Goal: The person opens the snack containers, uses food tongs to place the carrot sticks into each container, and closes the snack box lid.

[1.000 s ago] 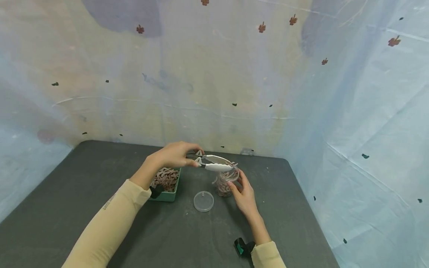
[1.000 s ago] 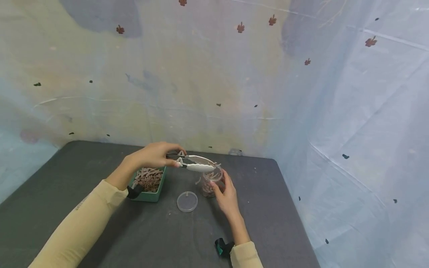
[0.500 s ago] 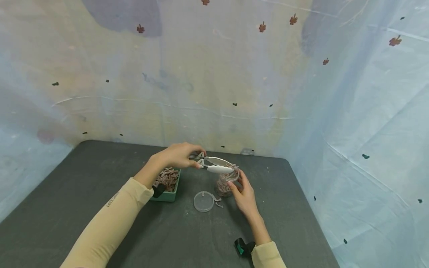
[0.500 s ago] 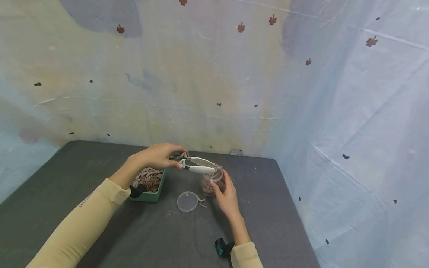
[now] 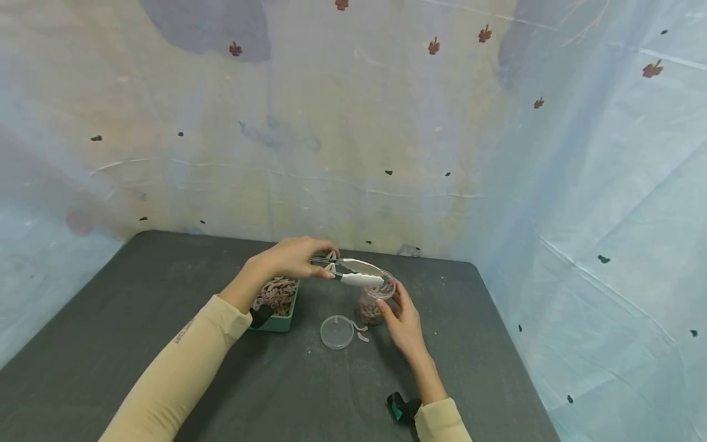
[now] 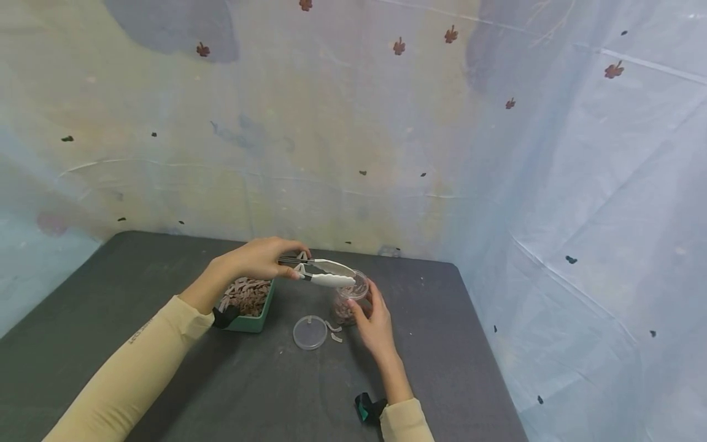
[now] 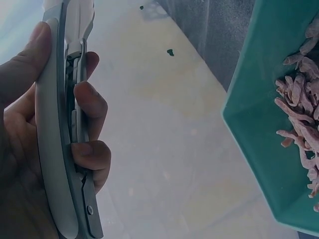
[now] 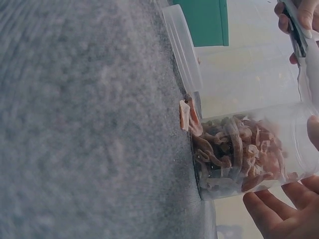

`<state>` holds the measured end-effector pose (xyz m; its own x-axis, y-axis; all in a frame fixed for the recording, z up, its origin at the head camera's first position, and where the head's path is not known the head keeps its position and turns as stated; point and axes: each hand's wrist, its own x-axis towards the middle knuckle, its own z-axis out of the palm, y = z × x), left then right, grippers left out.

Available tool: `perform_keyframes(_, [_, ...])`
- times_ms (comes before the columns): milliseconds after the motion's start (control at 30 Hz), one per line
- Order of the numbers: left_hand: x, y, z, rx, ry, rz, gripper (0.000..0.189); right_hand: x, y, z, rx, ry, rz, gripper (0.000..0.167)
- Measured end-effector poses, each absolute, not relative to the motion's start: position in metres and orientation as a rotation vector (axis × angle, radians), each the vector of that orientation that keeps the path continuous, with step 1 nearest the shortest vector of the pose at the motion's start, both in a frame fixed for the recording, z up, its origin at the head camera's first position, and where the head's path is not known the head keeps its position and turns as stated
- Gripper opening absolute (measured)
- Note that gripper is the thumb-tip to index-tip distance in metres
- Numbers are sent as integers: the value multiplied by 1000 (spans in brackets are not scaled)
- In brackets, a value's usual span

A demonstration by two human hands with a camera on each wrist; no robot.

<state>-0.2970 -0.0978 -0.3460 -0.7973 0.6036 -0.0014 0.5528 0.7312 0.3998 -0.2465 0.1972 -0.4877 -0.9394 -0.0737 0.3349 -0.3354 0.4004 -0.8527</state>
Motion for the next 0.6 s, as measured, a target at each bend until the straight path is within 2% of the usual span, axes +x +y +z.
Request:
perform_keyframes(233, [-291,-112,-348,907,2826,599,52,-247,197,-489,366,-2420,1546,67])
perform_keyframes(600, [-272,-161,-343,866,2903,558,50,-246,197,-488,370,-2408,1544,69])
